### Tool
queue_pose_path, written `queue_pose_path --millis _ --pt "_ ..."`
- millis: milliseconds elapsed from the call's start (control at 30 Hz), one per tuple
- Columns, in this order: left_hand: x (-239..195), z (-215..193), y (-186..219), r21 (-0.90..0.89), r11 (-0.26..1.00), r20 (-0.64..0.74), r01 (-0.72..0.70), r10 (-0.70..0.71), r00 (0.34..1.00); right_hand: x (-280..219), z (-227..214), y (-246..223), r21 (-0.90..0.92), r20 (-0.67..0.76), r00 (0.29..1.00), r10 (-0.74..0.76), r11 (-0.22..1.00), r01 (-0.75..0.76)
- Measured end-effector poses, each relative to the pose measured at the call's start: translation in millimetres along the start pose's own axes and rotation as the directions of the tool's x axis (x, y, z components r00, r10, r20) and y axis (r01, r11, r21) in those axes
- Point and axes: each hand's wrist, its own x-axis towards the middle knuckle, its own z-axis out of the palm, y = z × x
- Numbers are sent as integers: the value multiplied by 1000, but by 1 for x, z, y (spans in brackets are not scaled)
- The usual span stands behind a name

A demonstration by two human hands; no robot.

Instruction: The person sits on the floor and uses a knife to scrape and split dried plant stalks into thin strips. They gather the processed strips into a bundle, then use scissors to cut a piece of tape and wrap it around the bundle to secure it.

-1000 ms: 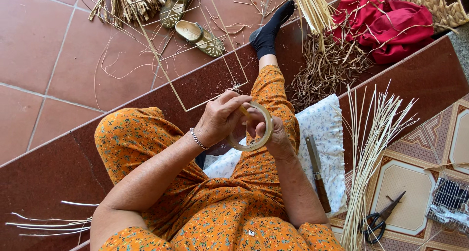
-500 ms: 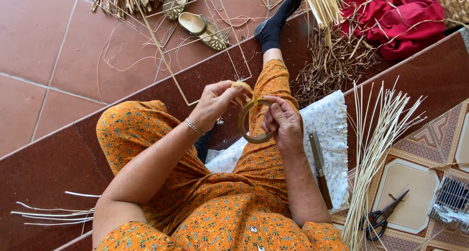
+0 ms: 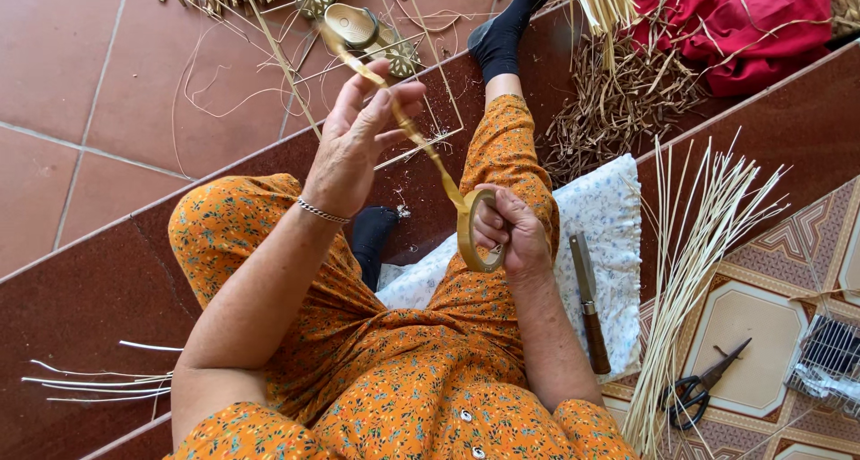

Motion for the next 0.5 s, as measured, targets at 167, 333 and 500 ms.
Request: queue_pose_path --millis 167,333,500 --pt "-7 0 -31 304 903 39 304 -330 943 2 1 19 259 -82 997 5 966 17" --pt "-44 12 -88 365 889 190 278 -363 912 -1 9 39 25 -120 985 -122 992 126" --pt "-50 17 -95 312 906 -19 286 -295 955 -5 24 53 -249 -146 962 -230 950 190"
